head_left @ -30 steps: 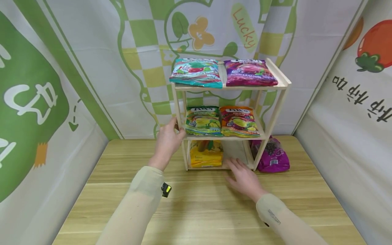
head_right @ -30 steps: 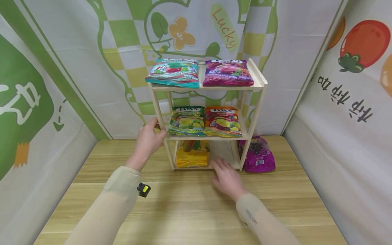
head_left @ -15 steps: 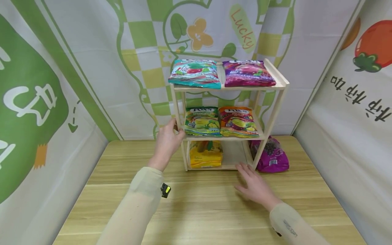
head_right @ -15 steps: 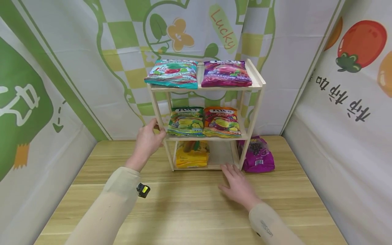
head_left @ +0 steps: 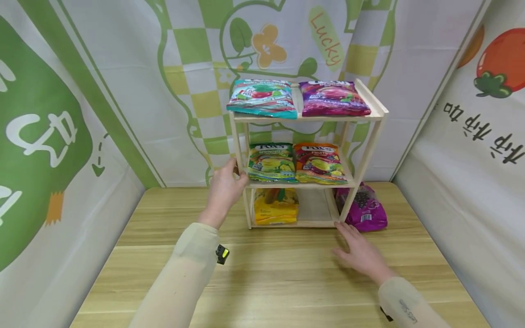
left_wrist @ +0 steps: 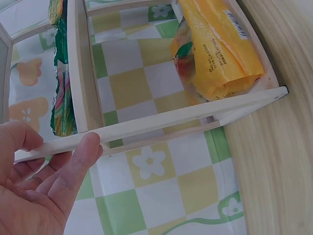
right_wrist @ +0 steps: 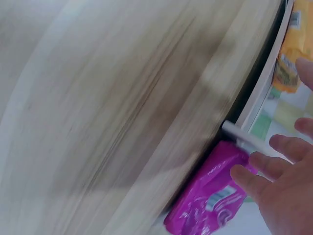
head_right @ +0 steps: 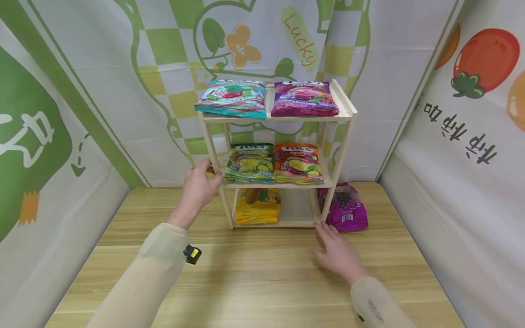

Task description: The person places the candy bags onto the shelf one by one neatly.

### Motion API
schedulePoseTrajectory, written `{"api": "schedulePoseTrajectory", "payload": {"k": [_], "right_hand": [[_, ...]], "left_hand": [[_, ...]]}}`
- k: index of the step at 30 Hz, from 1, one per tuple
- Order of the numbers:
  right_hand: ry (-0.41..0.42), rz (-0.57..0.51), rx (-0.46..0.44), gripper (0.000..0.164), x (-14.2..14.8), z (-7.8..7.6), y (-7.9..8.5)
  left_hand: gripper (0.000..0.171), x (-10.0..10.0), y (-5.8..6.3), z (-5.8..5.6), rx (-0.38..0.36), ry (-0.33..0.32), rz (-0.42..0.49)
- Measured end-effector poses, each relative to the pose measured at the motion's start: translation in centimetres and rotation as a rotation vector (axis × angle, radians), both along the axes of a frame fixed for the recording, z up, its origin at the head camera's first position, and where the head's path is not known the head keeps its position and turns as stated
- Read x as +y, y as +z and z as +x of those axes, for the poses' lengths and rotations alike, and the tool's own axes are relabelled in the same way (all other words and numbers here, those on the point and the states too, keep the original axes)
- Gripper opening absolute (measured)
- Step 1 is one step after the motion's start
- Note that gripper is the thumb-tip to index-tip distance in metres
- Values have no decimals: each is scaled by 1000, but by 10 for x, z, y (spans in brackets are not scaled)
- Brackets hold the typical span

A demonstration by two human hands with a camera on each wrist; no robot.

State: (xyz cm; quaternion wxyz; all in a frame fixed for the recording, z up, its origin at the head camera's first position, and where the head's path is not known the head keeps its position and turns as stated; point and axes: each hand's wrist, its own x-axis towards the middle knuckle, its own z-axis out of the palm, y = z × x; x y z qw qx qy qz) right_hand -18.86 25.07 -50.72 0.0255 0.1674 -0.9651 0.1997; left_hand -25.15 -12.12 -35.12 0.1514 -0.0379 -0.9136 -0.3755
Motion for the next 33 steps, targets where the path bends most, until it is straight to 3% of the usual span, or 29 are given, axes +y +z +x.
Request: {"api": "schedulePoseTrajectory", "payload": {"k": [11,16,23,33], "right_hand": [[-117,24,2,58,26,-7,6],[-134,43,7,63,38,-12,8],[-129,83,2,75,52,-24,-1],[-99,136,-63,85,45,-38,3]], "left_hand": [[24,1,0,-1,-2,1,4],[26,1,0,0,-3,-4,14],[25,1,0,0,-5,-3,16],[25,2,0,0,-8,1,28]]}}
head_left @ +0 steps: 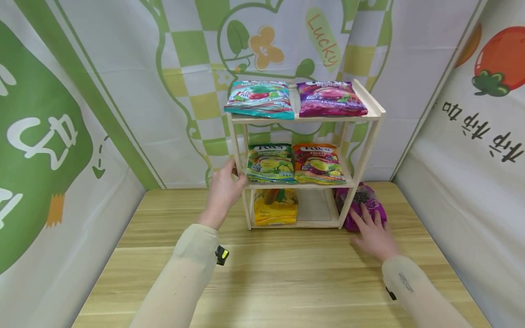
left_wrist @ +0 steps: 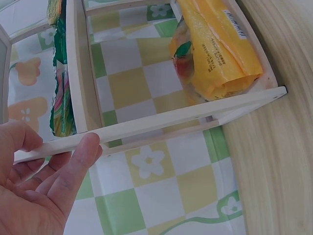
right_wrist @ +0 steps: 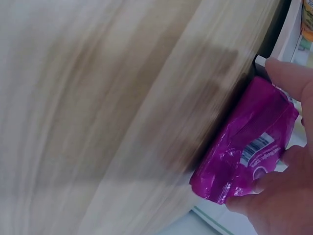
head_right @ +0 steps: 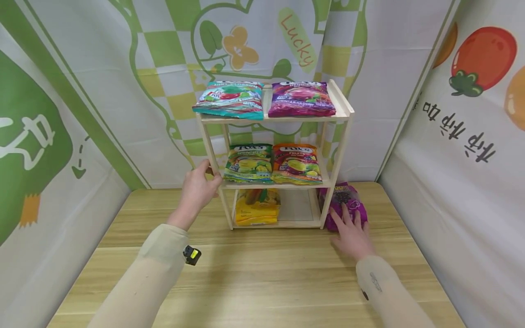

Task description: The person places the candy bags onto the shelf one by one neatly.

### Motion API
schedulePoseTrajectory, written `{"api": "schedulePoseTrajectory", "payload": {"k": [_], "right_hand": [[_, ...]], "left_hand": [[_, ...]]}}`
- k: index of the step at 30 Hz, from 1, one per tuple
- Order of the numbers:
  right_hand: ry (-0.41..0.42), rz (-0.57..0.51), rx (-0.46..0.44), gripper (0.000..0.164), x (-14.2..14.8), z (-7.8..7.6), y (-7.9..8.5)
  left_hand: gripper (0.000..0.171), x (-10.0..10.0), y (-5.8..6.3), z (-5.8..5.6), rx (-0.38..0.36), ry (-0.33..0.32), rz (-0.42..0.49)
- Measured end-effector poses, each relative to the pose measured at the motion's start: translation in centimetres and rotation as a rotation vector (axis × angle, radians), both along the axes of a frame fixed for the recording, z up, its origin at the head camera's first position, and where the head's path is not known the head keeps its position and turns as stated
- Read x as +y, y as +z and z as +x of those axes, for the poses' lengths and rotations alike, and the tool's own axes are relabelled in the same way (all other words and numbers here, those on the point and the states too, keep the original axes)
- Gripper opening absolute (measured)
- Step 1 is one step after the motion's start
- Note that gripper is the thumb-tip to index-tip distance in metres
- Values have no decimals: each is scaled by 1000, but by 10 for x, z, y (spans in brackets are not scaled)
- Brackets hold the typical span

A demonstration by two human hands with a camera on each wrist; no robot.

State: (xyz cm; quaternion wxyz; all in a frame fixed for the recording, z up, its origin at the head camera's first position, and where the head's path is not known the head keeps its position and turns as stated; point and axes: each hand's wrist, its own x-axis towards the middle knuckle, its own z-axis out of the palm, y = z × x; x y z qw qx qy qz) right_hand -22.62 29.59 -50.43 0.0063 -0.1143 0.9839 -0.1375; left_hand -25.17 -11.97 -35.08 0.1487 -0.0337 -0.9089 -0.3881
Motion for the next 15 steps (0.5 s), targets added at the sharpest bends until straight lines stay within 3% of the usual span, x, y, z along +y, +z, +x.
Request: {"api": "schedulePoseTrajectory", "payload": {"k": [8,15], "right_hand": [[-25,52,5,79,-9,-8,-3],[-33,75,112,60,-15,-12,-9]], "left_hand": [[24,-1,-1,1,4,0,-3],[24,0,-1,0,10,-1,-3]]}}
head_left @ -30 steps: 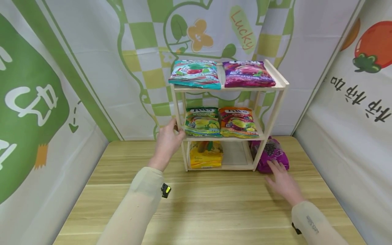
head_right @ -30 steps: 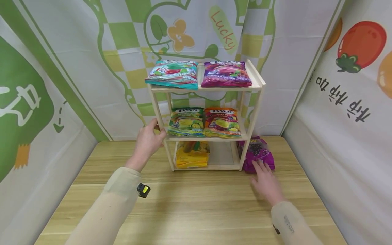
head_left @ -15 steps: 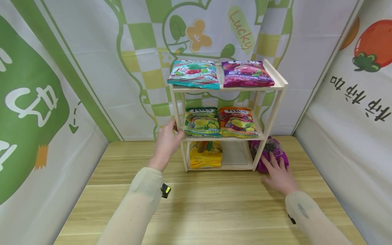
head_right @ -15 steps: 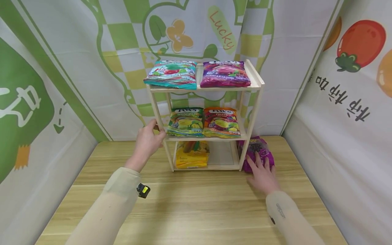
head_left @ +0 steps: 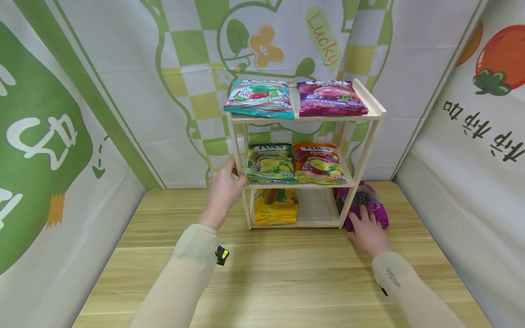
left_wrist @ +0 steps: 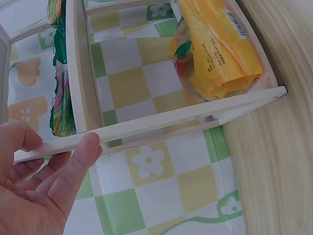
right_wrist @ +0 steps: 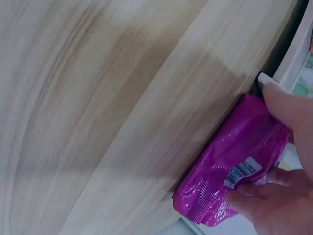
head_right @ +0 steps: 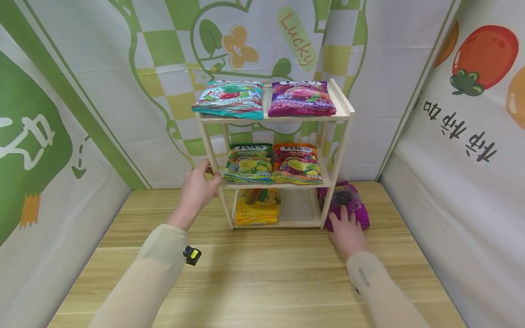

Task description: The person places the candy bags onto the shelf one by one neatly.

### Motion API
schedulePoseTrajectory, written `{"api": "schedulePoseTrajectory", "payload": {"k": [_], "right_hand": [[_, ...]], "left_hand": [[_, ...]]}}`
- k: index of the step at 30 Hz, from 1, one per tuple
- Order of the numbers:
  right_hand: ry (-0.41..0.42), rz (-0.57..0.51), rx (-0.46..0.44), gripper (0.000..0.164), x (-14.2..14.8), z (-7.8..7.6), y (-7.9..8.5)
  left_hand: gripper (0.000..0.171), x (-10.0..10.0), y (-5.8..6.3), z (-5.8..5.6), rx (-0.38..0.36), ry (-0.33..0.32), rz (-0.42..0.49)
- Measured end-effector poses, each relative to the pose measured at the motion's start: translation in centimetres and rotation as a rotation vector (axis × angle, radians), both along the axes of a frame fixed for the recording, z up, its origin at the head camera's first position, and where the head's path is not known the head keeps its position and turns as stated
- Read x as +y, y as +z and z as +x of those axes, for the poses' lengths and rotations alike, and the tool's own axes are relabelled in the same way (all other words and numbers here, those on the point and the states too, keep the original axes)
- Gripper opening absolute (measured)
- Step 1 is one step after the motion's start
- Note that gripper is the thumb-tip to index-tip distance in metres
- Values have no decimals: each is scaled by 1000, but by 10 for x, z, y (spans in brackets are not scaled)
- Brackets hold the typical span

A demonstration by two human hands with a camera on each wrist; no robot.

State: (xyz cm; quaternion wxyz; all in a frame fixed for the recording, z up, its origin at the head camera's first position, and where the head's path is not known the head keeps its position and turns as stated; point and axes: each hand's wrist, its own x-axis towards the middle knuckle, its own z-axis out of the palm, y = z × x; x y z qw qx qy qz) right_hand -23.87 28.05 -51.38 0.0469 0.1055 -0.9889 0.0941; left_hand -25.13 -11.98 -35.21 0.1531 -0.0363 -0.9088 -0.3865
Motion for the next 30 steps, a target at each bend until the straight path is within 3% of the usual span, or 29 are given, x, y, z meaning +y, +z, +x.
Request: {"api": "schedulePoseTrajectory", "payload": {"k": [4,7,15,24,30], "right_hand": [[-11,12,120,41,-6,-2,-2],[-36,9,163,37,-9,-3,-3],[-139,-63,117,22,-13,-4,-4],[-151,-23,162,26,-3,-2,-1],[-162,-18,134,23,5,3,4]], "left_hand": [[21,1,1,0,-9,6,-15],[19,1,2,1,-18,11,-28],[18,0,2,1,-29,18,-22],[16,1,2,0,-38,19,-10],[16,1,2,0,-35,19,-6]]}}
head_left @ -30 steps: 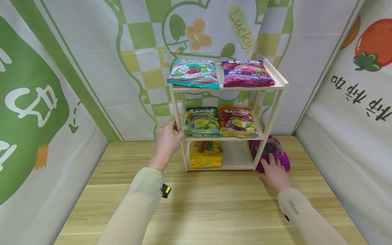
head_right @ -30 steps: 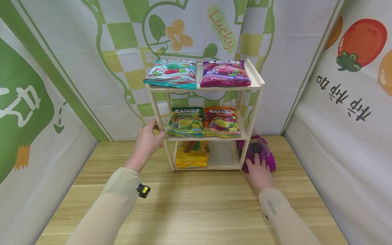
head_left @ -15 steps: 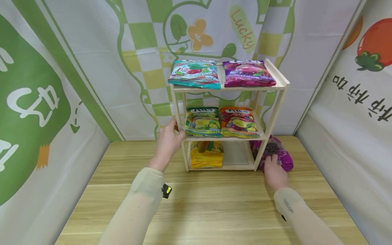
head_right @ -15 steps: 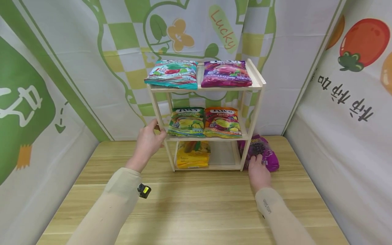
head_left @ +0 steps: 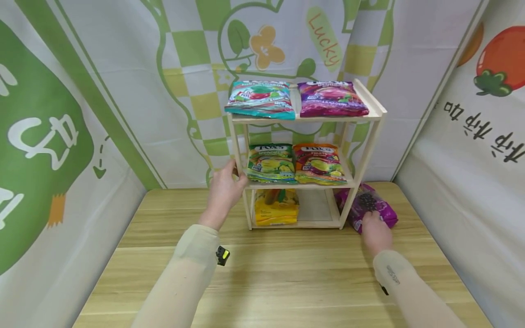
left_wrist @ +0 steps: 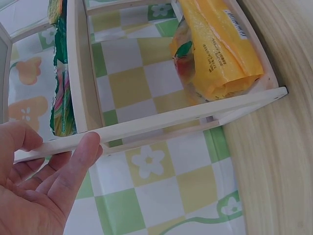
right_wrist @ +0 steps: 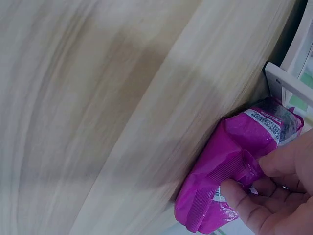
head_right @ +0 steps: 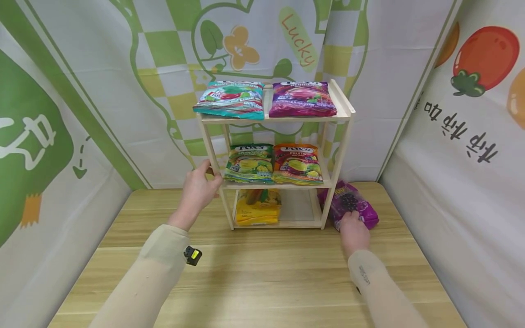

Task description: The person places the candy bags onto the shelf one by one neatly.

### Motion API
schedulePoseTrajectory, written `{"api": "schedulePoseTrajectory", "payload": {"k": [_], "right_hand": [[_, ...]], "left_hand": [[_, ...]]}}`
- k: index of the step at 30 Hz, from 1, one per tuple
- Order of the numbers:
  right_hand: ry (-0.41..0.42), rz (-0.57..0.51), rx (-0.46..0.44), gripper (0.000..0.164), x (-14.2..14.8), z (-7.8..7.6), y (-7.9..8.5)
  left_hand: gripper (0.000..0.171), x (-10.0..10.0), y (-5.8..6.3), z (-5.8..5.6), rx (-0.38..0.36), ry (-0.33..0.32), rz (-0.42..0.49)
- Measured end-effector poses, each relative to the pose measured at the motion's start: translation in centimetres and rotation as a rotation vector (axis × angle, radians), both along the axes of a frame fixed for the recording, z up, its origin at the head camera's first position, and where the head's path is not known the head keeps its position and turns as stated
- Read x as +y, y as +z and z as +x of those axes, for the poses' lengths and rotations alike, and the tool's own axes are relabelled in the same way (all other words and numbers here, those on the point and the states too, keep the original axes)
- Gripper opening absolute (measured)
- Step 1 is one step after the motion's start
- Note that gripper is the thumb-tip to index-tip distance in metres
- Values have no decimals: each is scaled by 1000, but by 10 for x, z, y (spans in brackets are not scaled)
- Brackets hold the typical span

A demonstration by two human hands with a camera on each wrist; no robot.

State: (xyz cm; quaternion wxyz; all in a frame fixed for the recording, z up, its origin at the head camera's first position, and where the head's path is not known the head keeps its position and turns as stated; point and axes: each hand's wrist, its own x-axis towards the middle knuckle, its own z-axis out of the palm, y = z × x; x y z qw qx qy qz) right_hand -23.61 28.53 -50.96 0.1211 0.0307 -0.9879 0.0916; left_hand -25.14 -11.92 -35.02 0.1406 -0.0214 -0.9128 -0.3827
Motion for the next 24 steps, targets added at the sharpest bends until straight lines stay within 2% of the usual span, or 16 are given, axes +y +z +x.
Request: {"api": "schedulePoseTrajectory", "payload": {"k": [7,14,17,24], "right_hand": [[-27,61,80,29,14,4,0],[-15,43,69,40,21,11,5],[-23,-19,30,37,23,16,12],[-116,-250,-97,22,34,23,33]], "left_hand": [[17,0,1,1,-1,-7,15],[17,0,0,2,4,-11,7],[16,0,0,2,8,-10,9],[18,1,-1,0,23,-5,7]]}}
